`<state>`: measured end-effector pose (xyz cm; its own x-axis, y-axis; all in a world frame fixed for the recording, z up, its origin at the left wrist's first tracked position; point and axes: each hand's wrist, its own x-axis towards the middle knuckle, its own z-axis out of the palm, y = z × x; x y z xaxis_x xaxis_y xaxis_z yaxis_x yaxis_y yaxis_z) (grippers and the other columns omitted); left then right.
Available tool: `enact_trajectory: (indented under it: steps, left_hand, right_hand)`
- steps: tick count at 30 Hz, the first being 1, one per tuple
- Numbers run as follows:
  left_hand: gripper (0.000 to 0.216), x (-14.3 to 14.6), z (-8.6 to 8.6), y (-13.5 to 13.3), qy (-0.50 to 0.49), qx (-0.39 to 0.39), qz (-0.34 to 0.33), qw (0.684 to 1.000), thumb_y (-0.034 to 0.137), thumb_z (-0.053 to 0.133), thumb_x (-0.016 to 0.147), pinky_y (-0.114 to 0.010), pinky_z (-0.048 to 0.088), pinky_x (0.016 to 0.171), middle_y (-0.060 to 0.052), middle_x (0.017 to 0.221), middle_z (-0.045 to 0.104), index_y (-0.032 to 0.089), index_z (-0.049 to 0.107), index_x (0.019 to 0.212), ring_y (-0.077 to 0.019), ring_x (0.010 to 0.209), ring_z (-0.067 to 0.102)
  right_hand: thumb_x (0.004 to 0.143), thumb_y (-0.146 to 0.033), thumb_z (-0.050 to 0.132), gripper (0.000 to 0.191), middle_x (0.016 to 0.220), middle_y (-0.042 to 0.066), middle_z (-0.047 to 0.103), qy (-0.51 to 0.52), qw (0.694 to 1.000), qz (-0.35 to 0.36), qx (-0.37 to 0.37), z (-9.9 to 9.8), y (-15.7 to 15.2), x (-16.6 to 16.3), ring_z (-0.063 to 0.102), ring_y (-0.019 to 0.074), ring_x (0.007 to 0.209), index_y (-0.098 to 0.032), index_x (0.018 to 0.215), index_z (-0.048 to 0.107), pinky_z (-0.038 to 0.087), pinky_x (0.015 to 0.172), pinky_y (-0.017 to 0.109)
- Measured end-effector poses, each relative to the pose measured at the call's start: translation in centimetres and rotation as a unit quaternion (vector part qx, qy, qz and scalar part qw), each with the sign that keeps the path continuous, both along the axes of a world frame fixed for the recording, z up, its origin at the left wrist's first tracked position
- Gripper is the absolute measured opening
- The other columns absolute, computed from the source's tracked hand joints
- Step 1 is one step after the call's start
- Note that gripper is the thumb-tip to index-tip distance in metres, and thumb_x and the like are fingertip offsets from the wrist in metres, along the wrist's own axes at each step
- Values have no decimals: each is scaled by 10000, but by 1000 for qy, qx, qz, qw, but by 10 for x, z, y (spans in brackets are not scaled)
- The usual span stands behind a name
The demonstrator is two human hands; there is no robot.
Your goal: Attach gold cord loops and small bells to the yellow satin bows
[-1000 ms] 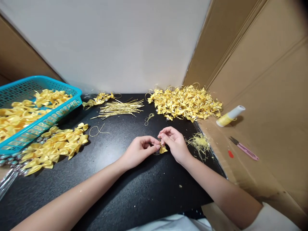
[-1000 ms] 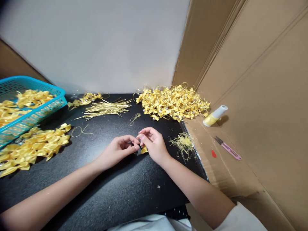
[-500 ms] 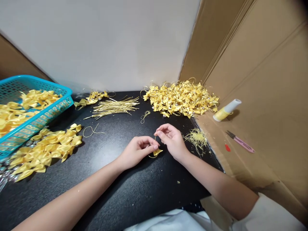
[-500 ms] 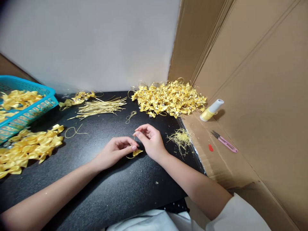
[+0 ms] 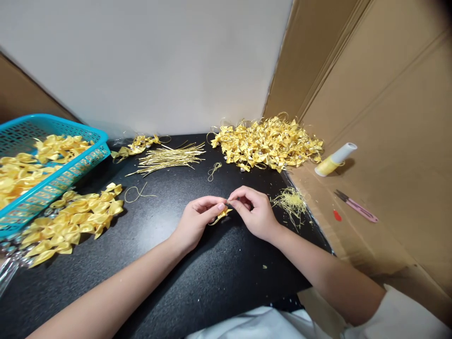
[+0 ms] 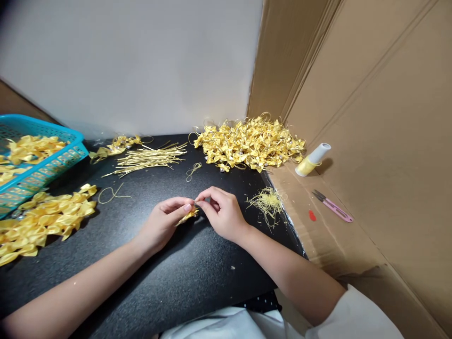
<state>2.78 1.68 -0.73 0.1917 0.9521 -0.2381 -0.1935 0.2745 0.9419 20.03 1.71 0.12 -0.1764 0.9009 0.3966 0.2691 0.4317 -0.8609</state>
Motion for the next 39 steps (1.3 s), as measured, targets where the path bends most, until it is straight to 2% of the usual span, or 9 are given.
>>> enact_trajectory:
  steps: [7,10,15,18,22,25,28,33,39]
  left_hand:
    - [304,4,4,-1,-45,-41,14,998,315,889,569,-219,480,692,-16,789,739,202,782,830,-108,711,617]
    - [237,5,7,-2,-5,17,-12,1000,304,845,647,-229,476,748,-18,863,721,212,787,858,-119,788,612]
    - [125,5,9,-4,141,153,-37,977,271,761,727,-236,434,664,-25,769,664,185,789,813,-129,724,562]
    - [112,4,7,-5,173,179,-39,968,279,733,748,-251,437,667,-36,757,671,178,777,767,-142,714,569]
    - [156,2,4,-4,179,202,-33,962,315,700,795,-266,463,710,-54,807,688,177,754,747,-161,758,604]
    - [143,-1,3,-3,187,227,-47,955,302,675,827,-259,470,716,-52,834,677,190,760,804,-158,780,611]
    - [152,-5,2,-1,206,244,-65,945,306,656,848,-259,471,714,-52,872,658,200,763,837,-154,788,608]
    - [166,-10,2,1,275,285,-94,913,320,633,870,-322,456,841,-60,935,662,215,760,855,-190,900,607]
    - [207,-11,2,2,355,324,-124,868,332,565,913,-345,424,866,-56,974,666,226,741,883,-205,949,572]
  right_hand:
    - [905,-201,563,107,795,3,663,-28,997,13,73,2,3,4,527,110,583,-230,826,629,401,538,263]
    - [911,-197,551,128,817,19,688,-48,993,31,102,3,3,5,609,156,727,-236,821,633,456,651,306]
    - [885,-165,569,136,804,24,689,-75,987,58,129,4,3,4,593,176,760,-237,799,645,456,740,360]
    - [865,-183,609,98,840,31,675,-76,990,55,107,5,2,3,572,184,815,-235,800,660,456,764,359]
    - [854,-215,623,74,964,45,659,-64,996,44,44,7,7,8,577,200,939,-233,914,662,447,837,378]
    - [850,-213,642,32,939,31,655,-99,992,83,13,8,14,15,564,188,921,-227,879,643,436,831,358]
    - [865,-219,645,19,905,18,662,-135,984,117,10,7,18,20,549,180,904,-224,850,635,418,839,349]
    - [874,-253,649,65,879,9,672,-197,975,104,17,3,18,20,543,184,890,-221,820,630,364,829,357]
    - [853,-235,681,102,817,-12,681,-247,963,97,51,1,19,21,539,178,860,-220,769,626,309,827,355]
